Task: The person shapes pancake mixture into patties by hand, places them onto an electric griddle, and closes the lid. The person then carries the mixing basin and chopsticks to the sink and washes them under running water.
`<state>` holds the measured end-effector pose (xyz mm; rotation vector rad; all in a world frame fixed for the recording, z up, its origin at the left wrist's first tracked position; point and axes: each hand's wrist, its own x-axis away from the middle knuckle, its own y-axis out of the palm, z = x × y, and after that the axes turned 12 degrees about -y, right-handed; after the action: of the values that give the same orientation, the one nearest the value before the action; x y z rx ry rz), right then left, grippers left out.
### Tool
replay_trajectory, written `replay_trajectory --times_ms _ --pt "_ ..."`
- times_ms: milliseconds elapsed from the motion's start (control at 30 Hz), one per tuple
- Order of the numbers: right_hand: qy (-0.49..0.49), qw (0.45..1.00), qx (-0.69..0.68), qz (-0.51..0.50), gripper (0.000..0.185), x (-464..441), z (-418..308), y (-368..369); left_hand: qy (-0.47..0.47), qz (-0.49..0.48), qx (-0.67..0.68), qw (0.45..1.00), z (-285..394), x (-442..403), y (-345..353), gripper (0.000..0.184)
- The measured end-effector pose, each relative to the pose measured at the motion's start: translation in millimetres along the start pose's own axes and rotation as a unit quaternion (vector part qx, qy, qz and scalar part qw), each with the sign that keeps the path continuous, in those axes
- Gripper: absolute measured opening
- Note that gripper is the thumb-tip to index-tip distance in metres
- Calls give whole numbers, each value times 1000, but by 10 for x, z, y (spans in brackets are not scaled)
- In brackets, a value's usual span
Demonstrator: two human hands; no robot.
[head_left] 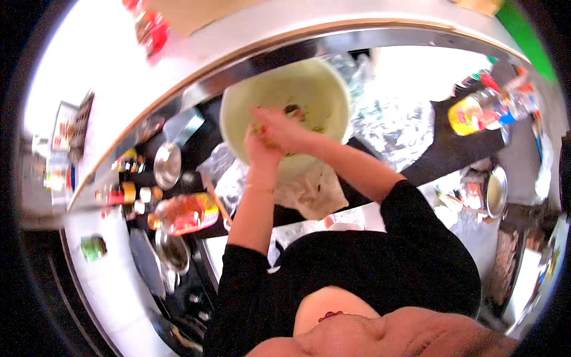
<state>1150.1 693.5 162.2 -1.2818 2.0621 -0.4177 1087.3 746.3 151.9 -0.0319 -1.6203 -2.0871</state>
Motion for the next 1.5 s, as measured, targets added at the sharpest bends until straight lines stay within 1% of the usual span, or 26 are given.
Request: replay_trajectory --times_ms 33,67,100,133,167,200,233,267,300,367,400,467,533,567,600,667,733,767,867,933,1000,1067,1267,1333,1433,1500 --pt "-75 997 -2 12 51 -1 -41 -115 -1 -50 -15 999 29 -35 -94 31" --pt "-142 989 5 27 51 12 -115 -277 36 -131 -114 984 132 -152 -320 36" --pt "-112 979 74 -152 47 -70 -254 -429 72 -214 -202 953 205 -248 -496 40" --pt "-152 987 54 15 43 79 -230 -284 35 -99 -177 979 133 -210 -505 39" --pt "-116 991 -23 -55 43 111 -319 -476 36 -51 -211 976 -2 -217 -344 40" --pt "-108 992 -10 -66 43 120 -252 -427 41 -4 -247 968 -104 -171 -62 42" --pt "-122 991 -33 52 42 245 -130 -276 51 45 -285 956 -178 -70 234 43" --pt "-72 988 -113 78 41 307 -179 -351 65 94 -322 940 -212 48 452 45" --pt "-108 978 -117 138 39 291 29 -204 25 46 -276 960 -134 -21 359 45" --pt "-31 902 -369 223 39 293 31 -287 -65 -89 -210 971 8 -134 191 43" --pt "-2 832 -490 259 39 279 27 -321 0 -92 -371 924 51 -165 109 43" --pt "-58 875 -334 347 37 181 284 -242 149 -102 -641 746 123 -270 -18 43" --pt "-35 823 -388 414 34 -28 377 -13 18 -44 -428 902 23 -287 -16 46" --pt "9 741 -517 428 32 -99 398 75 -22 -1 -300 954 -26 -293 -18 48" --pt "11 798 -432 420 32 -54 385 -31 -42 24 -247 968 -57 -260 21 48" --pt "26 886 -249 390 31 70 243 -194 -52 20 -249 967 -141 -232 119 47" --pt "55 935 -60 346 30 188 39 -302 -57 10 -262 963 -185 -199 172 47" --pt "74 944 34 321 29 233 -31 -359 -60 5 -269 961 -231 -213 200 47" --pt "-78 905 138 395 24 269 -89 -300 -67 -9 -282 957 -258 -214 246 47" --pt "-186 904 218 316 25 168 143 -66 -68 -9 -289 955 -251 -179 230 47" --pt "-216 918 230 240 29 238 167 -113 -72 -9 -292 954 -278 -150 225 47" --pt "-168 953 174 182 38 452 -94 -319 -79 -12 -292 953 -280 -119 213 47" --pt "-179 931 249 199 45 432 -48 -178 -84 -18 -290 953 -273 -87 277 47" --pt "-207 922 260 201 41 299 324 -12 -85 -20 -278 957 -193 -66 263 47" --pt "-155 955 140 209 29 367 -103 -226 -82 -24 -251 964 -24 -2 192 47" --pt "-167 951 223 136 22 502 -412 -568 -82 -32 -230 969 58 34 125 47"
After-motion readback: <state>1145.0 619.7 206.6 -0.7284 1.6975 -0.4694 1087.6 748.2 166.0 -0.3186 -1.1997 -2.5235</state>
